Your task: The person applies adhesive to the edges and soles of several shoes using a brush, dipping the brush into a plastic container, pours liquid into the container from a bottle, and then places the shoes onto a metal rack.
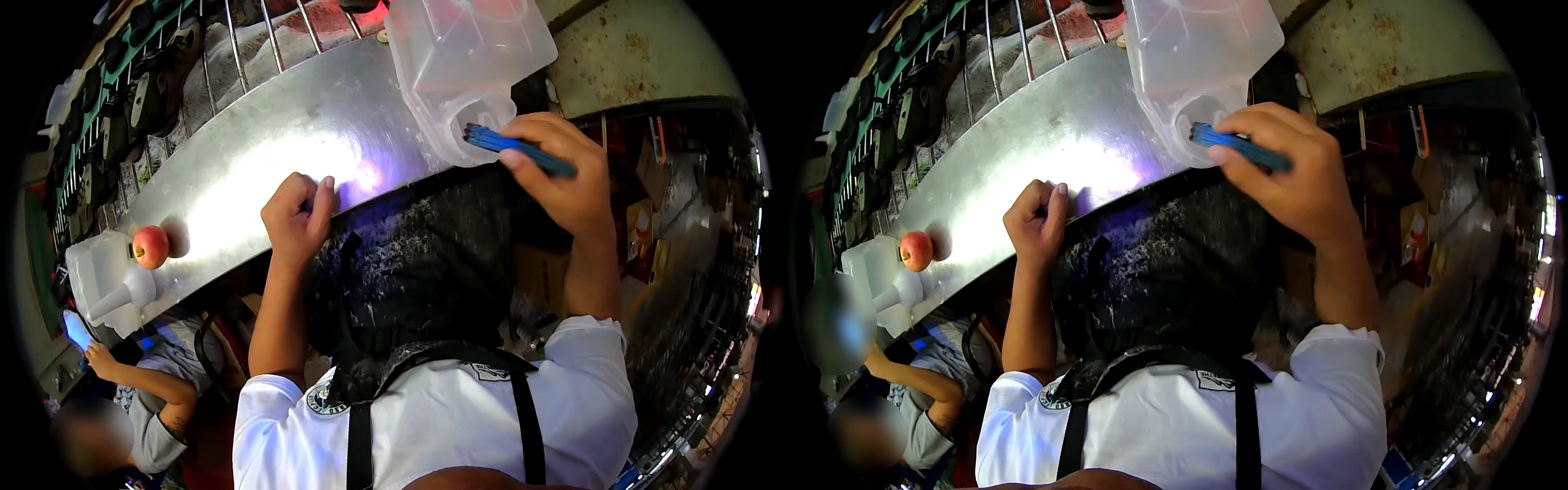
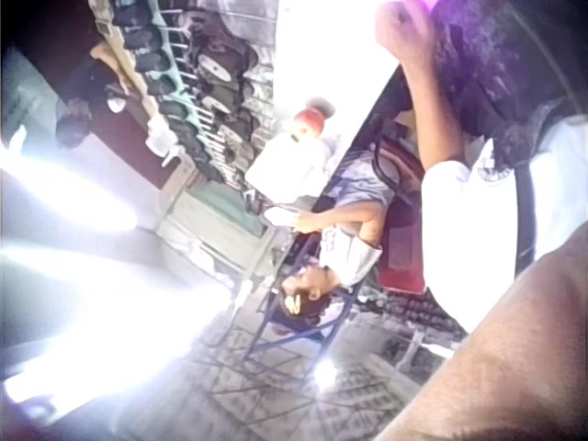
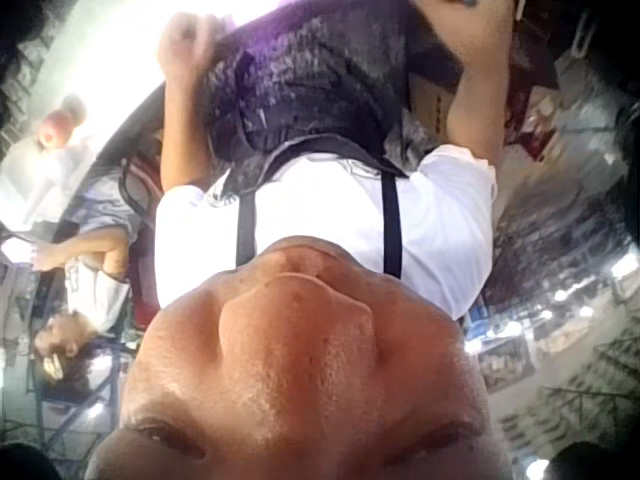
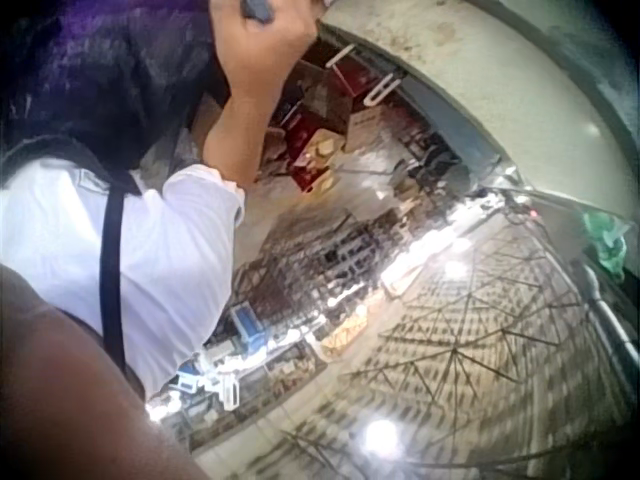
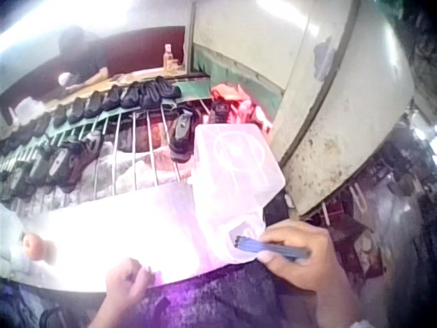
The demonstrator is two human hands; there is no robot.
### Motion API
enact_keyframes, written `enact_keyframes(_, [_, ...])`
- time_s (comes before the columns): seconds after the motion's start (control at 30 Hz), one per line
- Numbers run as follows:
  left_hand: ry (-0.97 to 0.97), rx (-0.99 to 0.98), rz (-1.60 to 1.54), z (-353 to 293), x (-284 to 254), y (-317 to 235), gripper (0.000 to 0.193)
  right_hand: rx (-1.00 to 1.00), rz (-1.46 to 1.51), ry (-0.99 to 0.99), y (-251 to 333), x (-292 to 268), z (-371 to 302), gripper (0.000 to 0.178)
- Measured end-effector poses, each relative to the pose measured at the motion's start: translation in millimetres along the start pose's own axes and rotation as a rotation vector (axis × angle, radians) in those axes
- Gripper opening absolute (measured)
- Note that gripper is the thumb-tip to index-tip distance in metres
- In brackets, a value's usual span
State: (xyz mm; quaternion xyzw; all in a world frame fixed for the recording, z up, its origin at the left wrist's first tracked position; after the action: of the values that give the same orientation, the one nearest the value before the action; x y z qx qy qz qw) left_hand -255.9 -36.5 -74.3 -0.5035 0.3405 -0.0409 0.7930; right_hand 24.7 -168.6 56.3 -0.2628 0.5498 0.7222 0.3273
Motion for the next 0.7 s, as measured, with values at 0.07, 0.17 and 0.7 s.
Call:
enact_keyframes(0.07, [-0.007,0.010,0.026,-0.5,-0.7,-1.2,0.033,-0.002,0.007,0.046,2.4,10.8,2.9,0.021])
enact_keyframes(0.17, [0.001,0.009,0.017,1.1,-0.7,-5.3,0.030,0.030,-0.011,0.102,3.0,12.0,3.0,0.019])
enact_keyframes(0.7, [0.148,0.411,0.088,43.4,80.1,-83.2,0.033,0.158,0.059,0.125,-24.2,-17.4,21.8,0.029])
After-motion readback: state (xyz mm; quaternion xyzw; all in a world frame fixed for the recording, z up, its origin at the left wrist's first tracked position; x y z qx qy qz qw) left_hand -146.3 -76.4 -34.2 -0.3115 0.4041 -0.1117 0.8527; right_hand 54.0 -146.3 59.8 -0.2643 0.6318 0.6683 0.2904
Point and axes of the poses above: each hand's wrist, its own z-axis towards the middle knuckle, its own x-axis out of the palm, y = z × x, the point moved 5 cm from there along z, towards the middle knuckle, and after that the axes turned 12 degrees about y, right-handed, at the moved point
